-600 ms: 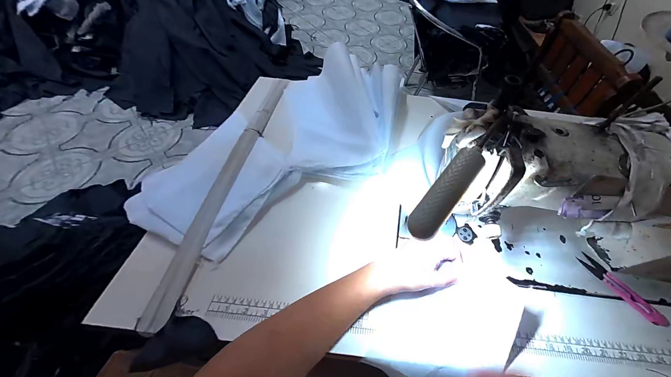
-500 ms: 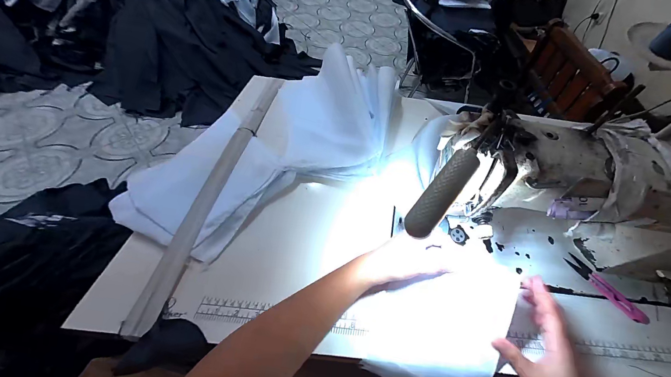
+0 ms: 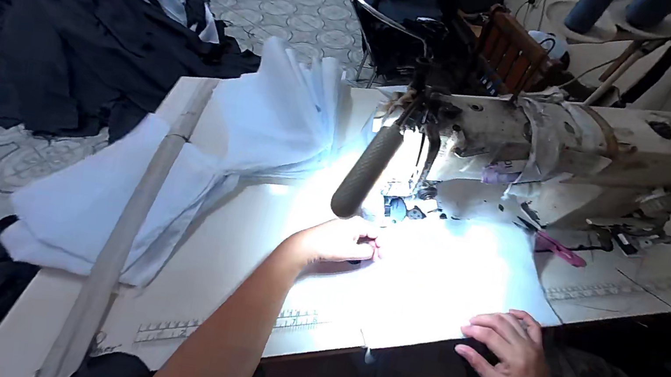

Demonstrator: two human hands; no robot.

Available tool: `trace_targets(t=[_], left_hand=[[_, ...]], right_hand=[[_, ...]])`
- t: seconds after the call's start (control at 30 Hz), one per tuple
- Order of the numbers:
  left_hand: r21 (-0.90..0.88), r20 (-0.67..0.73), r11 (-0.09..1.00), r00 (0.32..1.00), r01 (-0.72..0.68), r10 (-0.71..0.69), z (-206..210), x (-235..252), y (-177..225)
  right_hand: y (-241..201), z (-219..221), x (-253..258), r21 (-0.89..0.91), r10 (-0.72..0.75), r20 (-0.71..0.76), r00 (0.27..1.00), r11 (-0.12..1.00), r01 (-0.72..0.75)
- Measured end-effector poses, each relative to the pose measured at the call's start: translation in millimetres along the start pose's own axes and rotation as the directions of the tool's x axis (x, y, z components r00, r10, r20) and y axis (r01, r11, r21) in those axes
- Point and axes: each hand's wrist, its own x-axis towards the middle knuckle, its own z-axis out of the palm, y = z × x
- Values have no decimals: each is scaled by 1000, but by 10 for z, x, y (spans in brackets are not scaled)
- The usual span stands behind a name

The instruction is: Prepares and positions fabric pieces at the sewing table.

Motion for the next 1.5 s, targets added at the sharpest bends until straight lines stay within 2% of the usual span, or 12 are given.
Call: trace_targets(t=[0.13, 0.27, 0.43, 0.53, 0.67, 0.73, 0.83, 0.9, 0.97, 1.03, 1.2, 1.5], left_hand=[[289, -337, 951, 919, -107, 205, 371, 153, 45], [526, -342, 849, 902, -50, 265, 817, 322, 192], [501, -366, 865, 912, 26, 184, 917, 348, 134], [434, -422, 900, 890, 29, 174, 877, 365, 102], [516, -391, 850, 854, -104, 342, 812, 336, -18], [597, -320, 776, 826, -204, 464, 780, 340, -96], [611, -244, 739, 820, -284, 517, 757, 322, -120], [531, -223, 786, 843, -317, 490, 751, 304, -170], [426, -187, 838, 873, -341, 450, 747, 286, -239], [336, -145, 876, 900, -346, 411, 739, 267, -232], [111, -199, 933, 912, -342, 358, 716, 264, -193], [371, -137, 900, 946, -228, 295, 722, 137, 1]], right_hand=[[421, -520, 12, -98, 369, -197, 908, 914, -393], [657, -770, 232, -129, 716, 141, 684, 698, -704], [543, -527, 156, 266, 346, -33, 937, 907, -326], [498, -605, 48, 318, 137, 148, 980, 931, -178], [582, -673, -152, 226, 189, 258, 947, 942, -249], [727, -769, -314, 231, 311, 142, 940, 913, -337], [1141, -1046, -790, 119, 593, -192, 782, 805, -581], [1386, -1104, -1331, 118, 815, -316, 485, 541, -833], [1420, -973, -1972, 110, 952, -247, 181, 213, -971], [1231, -681, -2521, 19, 992, -120, 31, 33, -999], [954, -168, -3011, -159, 989, -140, 58, 35, -987], [1158, -570, -2814, 103, 998, 20, -58, -60, -993]])
